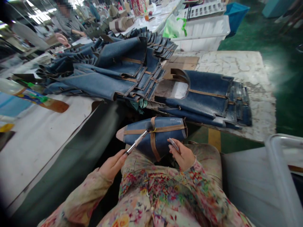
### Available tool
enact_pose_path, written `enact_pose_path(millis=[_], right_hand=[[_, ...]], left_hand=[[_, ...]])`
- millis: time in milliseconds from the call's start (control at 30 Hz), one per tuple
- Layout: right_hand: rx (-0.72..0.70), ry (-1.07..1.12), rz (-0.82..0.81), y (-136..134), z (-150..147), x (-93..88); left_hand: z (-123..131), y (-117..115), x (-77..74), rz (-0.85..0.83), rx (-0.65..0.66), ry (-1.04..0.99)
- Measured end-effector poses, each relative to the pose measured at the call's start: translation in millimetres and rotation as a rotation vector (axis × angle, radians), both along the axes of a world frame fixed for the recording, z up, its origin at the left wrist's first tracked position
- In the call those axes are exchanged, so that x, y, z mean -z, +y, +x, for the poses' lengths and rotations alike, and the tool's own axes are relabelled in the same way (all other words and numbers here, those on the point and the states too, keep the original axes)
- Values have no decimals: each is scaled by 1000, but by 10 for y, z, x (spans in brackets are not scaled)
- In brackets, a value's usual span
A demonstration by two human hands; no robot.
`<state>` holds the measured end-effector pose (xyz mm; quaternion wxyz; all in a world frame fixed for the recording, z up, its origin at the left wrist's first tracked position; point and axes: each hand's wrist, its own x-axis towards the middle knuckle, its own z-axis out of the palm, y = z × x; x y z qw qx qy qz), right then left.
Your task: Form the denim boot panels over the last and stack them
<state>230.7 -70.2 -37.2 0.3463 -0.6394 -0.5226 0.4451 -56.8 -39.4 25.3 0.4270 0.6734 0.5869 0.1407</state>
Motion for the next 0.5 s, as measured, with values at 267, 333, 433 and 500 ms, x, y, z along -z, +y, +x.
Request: enact_pose_path(millis=[267,333,433,500], right_hand=[[-52,-249,237,-114,-37,121],[-65,-299,321,-142,-40,153],[-106,-344,398,-159,-33,172],[-128,-364,402,-162,-29,174]], left_hand=[[170,7,-45,66,148,4],[254,22,-10,48,175,86],[425,79,-17,90,209,137],[559,118,-75,146,240,92]])
